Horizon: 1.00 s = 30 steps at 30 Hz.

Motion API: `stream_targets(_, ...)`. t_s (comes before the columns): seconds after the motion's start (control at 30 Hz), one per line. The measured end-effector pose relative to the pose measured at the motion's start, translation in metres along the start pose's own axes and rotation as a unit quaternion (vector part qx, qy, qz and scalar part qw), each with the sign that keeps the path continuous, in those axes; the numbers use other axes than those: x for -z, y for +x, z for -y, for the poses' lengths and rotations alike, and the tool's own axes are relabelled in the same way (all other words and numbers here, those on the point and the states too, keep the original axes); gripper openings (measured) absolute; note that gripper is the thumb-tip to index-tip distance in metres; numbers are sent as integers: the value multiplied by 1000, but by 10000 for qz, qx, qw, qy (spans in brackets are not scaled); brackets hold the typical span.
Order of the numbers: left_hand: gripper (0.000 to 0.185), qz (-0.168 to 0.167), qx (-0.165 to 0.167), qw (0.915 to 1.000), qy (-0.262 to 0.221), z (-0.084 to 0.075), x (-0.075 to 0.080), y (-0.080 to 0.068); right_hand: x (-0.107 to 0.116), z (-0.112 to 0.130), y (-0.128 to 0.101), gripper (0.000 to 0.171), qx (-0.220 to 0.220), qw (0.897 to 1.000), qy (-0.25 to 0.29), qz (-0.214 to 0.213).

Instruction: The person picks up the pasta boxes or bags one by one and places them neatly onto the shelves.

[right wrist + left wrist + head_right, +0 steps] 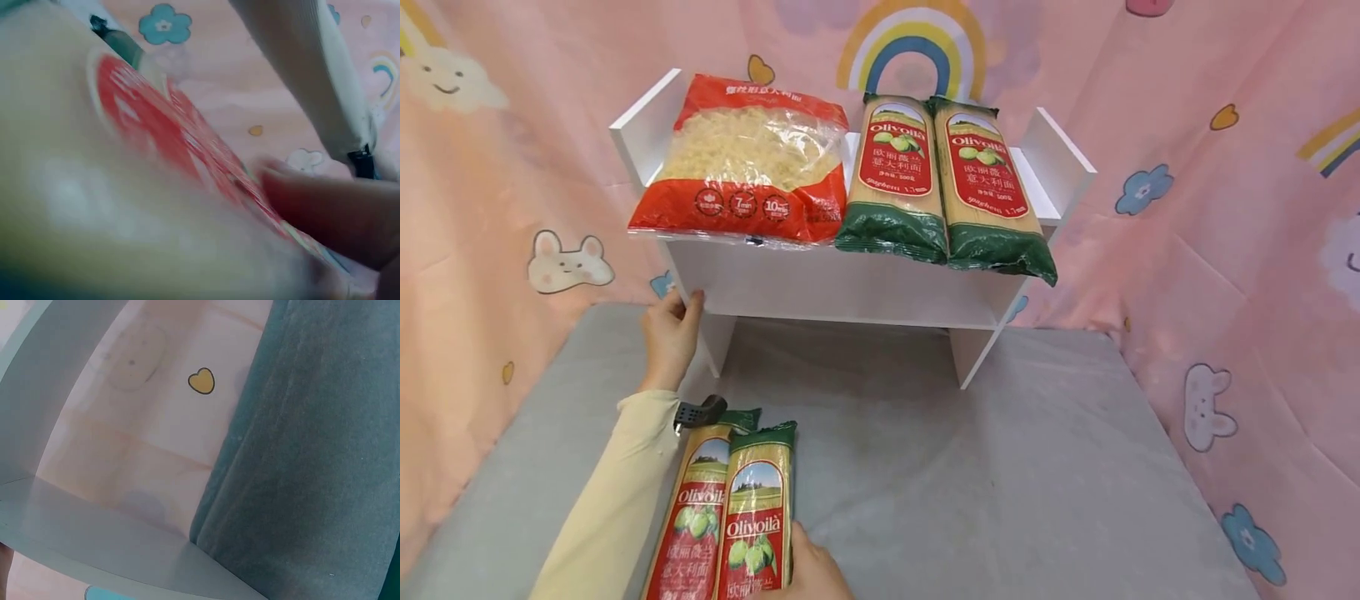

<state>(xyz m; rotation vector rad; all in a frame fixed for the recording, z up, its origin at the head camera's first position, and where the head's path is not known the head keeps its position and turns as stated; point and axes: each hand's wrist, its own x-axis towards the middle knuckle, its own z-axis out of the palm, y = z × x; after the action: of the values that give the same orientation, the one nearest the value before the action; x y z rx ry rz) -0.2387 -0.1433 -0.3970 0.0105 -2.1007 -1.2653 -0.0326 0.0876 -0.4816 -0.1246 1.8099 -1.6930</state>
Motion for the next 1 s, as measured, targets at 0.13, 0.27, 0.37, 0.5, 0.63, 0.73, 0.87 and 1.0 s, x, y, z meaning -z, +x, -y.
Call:
stream_targets(0.13,27,-18,43,10000,16,-1,-1,-2,3,-4,-2,80,252,9991,175,303)
stream_targets(0.27,26,-48,72,10000,19,-1,-1,-2,2,-14,-2,73,399,9867,1527,386)
stream_targets(0.37,26,-78,99,9999,-5,0,-2,-2,0,-18,-3,65,293,9803,1949,88)
stream_targets(0.5,28,-87,128,9999,-40,1,-1,-1,1,-16,-5,56,173,9805,1951,-159)
stream_targets(0.63,28,-56,176,9998,-27,0,-3,-2,4,-12,-8,50,93,9746,2222,-255)
stream_targets(0.73,28,-58,179,9998,-52,-1,-3,-2,3,-8,-10,46,26,9698,2403,-418)
stream_targets(0.87,30,-106,162,9998,-96,-1,-3,-2,2,-5,-11,43,-54,9671,2493,-510)
stream_targets(1.0,29,-142,96,9998,-72,0,-4,-2,3,-6,-12,42,-59,9692,2400,-548)
